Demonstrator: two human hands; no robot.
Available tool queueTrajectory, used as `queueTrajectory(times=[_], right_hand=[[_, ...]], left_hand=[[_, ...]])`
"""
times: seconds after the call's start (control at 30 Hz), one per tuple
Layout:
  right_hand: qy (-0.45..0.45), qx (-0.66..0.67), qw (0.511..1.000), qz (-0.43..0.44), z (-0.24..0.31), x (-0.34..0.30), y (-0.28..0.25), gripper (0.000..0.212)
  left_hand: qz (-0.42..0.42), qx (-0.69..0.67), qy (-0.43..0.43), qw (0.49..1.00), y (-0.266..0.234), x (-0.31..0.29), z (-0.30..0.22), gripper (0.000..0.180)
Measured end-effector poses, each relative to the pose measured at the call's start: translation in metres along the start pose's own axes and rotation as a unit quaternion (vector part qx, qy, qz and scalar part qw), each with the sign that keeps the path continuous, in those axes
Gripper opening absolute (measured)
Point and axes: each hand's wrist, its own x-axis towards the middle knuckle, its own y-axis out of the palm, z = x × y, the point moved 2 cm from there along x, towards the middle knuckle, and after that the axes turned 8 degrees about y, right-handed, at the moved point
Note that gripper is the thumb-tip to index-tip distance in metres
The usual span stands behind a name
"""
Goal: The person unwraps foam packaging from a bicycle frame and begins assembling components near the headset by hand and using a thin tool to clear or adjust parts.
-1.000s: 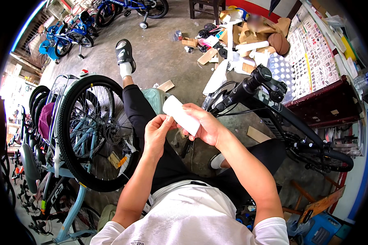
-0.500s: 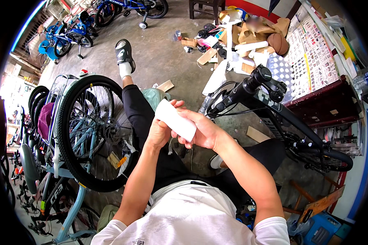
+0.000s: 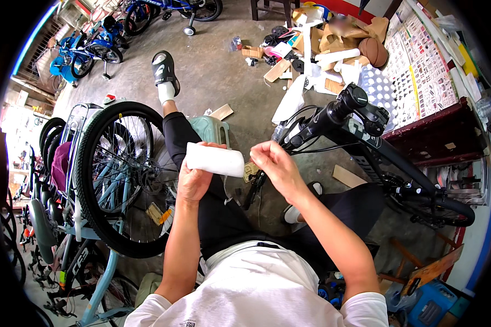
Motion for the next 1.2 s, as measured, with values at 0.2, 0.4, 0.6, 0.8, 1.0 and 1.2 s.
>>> queueTrajectory(times=[0.2,0.4,0.6,0.8,1.0,1.2], right_hand=[[-0.003,0.087,0.995,0.057,-0.041,-0.019,0.028,0.042],[-0.028,0.024,0.995,0.095,-0.035,-0.02,0.04,0.043],[-0.015,0.004,0.998,0.065,-0.035,-0.024,0.023,0.028],[-0.076,-0.141,0.987,0.004,-0.014,-0.036,0.002,0.018],[-0.129,-0.193,0.973,0.004,0.029,-0.021,-0.027,0.018],[-0.029,-0.135,0.99,0.041,0.031,0.028,-0.036,0.021]], left_hand=[[0.021,0.118,0.028,0.992,0.005,0.0,-0.027,0.058],[0.098,0.175,0.028,0.979,0.005,-0.003,-0.042,0.055],[0.112,0.241,0.059,0.962,0.006,-0.004,-0.055,0.049],[0.118,0.33,0.02,0.936,0.005,-0.002,-0.07,0.048],[0.218,0.284,-0.144,0.922,0.012,0.0,-0.084,0.049],[0.164,-0.011,-0.171,0.971,0.008,-0.027,-0.047,0.056]])
